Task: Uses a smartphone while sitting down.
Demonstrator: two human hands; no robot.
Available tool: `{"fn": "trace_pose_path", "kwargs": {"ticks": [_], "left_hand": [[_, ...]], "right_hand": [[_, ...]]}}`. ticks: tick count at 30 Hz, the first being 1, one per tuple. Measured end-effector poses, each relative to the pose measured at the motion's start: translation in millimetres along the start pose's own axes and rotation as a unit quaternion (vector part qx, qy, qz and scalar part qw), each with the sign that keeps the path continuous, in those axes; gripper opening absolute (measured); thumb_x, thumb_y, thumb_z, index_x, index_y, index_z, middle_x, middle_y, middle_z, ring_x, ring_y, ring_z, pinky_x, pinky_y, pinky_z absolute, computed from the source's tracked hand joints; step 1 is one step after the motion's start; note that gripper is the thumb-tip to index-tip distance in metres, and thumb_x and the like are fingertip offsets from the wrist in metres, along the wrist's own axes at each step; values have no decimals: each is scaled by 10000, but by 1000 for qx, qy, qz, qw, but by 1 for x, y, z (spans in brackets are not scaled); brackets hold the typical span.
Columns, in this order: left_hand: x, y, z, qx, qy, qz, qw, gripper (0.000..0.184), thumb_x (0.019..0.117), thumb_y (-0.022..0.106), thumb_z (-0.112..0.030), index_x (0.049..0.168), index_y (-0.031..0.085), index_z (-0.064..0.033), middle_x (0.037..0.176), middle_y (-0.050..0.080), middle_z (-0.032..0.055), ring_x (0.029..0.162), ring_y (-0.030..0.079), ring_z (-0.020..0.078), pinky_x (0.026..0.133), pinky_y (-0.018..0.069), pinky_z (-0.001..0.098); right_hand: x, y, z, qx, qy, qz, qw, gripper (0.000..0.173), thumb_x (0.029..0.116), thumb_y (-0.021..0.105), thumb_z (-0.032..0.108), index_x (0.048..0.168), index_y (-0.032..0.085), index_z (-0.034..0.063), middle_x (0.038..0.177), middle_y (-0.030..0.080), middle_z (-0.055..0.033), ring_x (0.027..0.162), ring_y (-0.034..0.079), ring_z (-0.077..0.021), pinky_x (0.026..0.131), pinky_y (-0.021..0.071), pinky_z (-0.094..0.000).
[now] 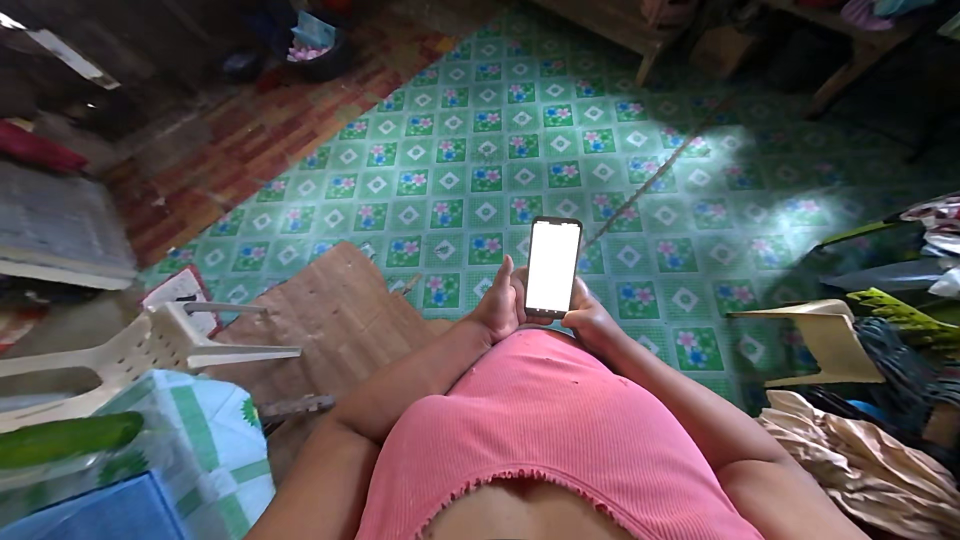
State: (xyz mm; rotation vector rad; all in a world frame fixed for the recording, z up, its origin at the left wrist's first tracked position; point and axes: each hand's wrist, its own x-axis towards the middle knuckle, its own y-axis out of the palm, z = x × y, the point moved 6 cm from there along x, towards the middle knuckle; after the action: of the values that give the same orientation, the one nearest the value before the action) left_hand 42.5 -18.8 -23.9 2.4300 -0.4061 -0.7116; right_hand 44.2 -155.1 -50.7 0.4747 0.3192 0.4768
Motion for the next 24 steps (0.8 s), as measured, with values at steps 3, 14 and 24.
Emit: {"fn": "trace_pose_path", "kwargs": {"ticks": [3,14,24], "left_hand": [[0,1,1,4,-2,-4,1000,853,983,20,-728,1556,311,-168,1373,590,197,1167,645,359,894,576,529],[-3,2,1,9,3,-1,1000,846,986,4,-715,1521,352,-161,1331,614,202,1126,664,361,862,589,515],[-7,1,0,16,6,-2,1000,861,986,3,-715,1503,385,-141,1329,613,201,1130,661,356,862,591,515]], "right_hand": [[-1,-1,0,-2,0,0,1000,816,691,478,-163,1454,291,58,1259,636,-167,1103,680,-251,925,589,-441],[-2,-1,-1,-14,-4,4,1000,806,686,501,-152,1440,313,62,1234,651,-160,1089,680,-240,917,584,-437],[-1,2,-2,-31,4,2,1000,828,679,506,-163,1447,306,75,1260,642,-140,1123,667,-211,947,571,-410]]}}
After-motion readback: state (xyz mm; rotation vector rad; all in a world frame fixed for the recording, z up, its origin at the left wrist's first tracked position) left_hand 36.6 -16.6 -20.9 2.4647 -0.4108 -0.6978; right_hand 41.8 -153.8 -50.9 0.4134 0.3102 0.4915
